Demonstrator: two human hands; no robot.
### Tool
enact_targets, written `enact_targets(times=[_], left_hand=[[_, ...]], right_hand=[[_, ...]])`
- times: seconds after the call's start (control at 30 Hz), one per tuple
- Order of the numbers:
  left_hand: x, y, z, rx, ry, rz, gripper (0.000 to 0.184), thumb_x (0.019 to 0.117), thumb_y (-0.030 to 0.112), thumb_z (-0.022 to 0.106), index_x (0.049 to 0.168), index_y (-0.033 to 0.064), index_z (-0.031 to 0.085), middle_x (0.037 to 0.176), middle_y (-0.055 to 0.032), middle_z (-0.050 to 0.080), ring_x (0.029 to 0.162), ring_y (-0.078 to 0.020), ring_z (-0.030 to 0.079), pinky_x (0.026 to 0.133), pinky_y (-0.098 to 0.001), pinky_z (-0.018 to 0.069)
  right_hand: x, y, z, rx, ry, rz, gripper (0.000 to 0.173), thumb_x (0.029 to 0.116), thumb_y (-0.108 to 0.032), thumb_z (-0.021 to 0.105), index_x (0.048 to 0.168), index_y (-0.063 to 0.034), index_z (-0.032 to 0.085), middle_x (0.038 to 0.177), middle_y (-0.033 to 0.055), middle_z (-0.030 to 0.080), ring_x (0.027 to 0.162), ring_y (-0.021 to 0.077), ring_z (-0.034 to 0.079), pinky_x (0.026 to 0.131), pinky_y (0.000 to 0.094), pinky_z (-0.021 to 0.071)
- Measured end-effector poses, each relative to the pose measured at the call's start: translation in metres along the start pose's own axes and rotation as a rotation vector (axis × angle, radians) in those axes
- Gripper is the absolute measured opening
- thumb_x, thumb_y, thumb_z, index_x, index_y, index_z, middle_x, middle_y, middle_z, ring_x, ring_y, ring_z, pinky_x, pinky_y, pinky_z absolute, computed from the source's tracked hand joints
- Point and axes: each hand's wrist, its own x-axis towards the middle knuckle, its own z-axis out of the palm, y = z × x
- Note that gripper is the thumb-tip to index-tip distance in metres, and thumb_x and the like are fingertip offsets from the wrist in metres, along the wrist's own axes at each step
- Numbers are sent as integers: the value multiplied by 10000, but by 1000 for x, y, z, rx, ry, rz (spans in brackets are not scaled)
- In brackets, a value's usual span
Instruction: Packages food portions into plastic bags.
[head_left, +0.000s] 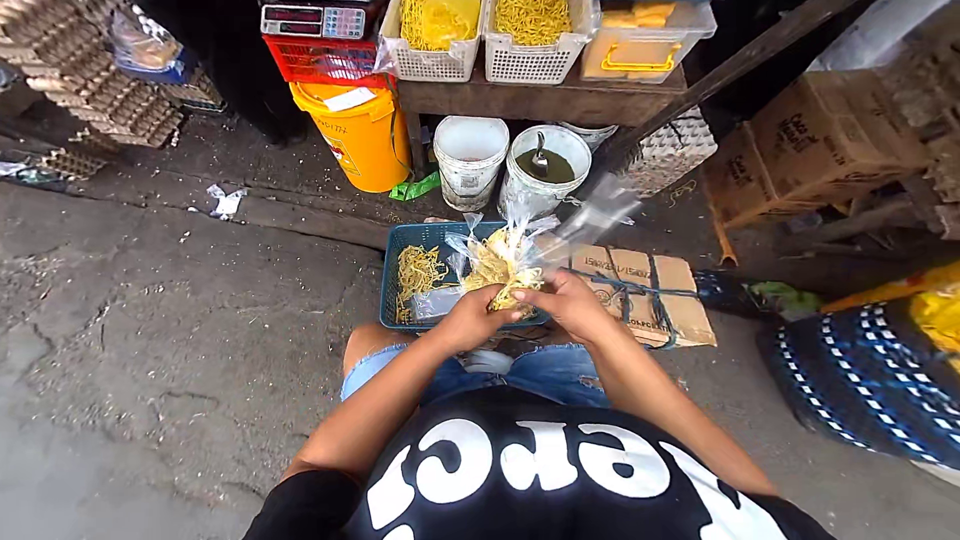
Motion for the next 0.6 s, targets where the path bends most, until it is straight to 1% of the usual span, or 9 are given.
enact_targets(times=[0.03, 0.07, 0.13, 0.2, 0.27, 0.33, 0.4, 0.47, 0.6], left_hand=[[-2, -4, 1, 9, -21, -19, 348, 1006, 124, 616, 1299, -64, 591, 1192, -157, 683, 1066, -131, 673, 987, -316, 537], [-4, -8, 3, -20, -12, -32, 328, 1016, 109, 594, 1289, -73, 586, 1188, -162, 683, 1057, -146, 687, 979, -329, 556], [-6, -14, 6, -124, 44, -47, 263, 1007, 69, 603, 1225, -77, 604, 1114, -128, 712, 983, -141, 719, 926, -330, 599], [-7, -14, 11, -198, 84, -58, 194, 975, 49, 649, 1143, -46, 631, 994, -53, 743, 885, -101, 730, 862, -304, 613], [-7, -13, 15, -247, 66, -85, 154, 963, 46, 671, 1098, -19, 634, 919, -12, 753, 816, -95, 741, 807, -295, 629], [-5, -15, 17, -260, 21, -140, 155, 971, 73, 679, 1095, -2, 624, 887, -6, 749, 754, -95, 733, 745, -282, 628], [-2, -16, 13, -245, -15, -197, 144, 982, 72, 665, 1093, 3, 604, 874, -10, 740, 708, -88, 718, 700, -269, 620], [1, -16, 9, -220, -32, -219, 142, 1000, 72, 636, 1113, -2, 592, 887, -15, 731, 699, -82, 709, 686, -262, 614], [3, -16, 9, -256, 9, -201, 188, 1010, 65, 614, 1169, -31, 589, 962, -39, 731, 786, -90, 720, 756, -273, 613]], right_hand=[[1, 2, -2, -39, 7, -11, 266, 874, -81, 772, 1099, 31, 684, 1034, 76, 716, 928, 83, 694, 869, 266, 588], [3, 5, -3, -58, 4, -22, 282, 884, -103, 770, 1118, 34, 696, 1071, 90, 708, 952, 88, 687, 885, 269, 583], [3, 13, 0, -30, -24, -10, 296, 916, -140, 748, 1147, 33, 684, 1067, 84, 720, 953, 85, 691, 890, 275, 580], [0, 20, 9, 53, -64, 51, 380, 898, -154, 768, 1193, 46, 634, 1063, 89, 718, 962, 95, 695, 899, 290, 582], [-3, 27, 15, 138, -45, 96, 419, 866, -124, 797, 1204, 41, 612, 1053, 80, 728, 956, 87, 707, 898, 280, 591], [-5, 32, 16, 212, 28, 103, 344, 852, -50, 794, 1147, 44, 643, 1009, 73, 742, 922, 87, 716, 877, 275, 600], [-6, 36, 16, 266, 61, 110, 318, 863, 9, 761, 1155, 55, 644, 1032, 78, 739, 949, 87, 710, 896, 273, 594], [-3, 38, 14, 290, 63, 114, 311, 880, 35, 731, 1178, 59, 648, 1064, 83, 737, 976, 88, 705, 912, 267, 586], [4, 31, 13, 236, 82, 105, 248, 836, 26, 780, 1064, 34, 684, 950, 64, 757, 893, 93, 727, 870, 286, 611]])
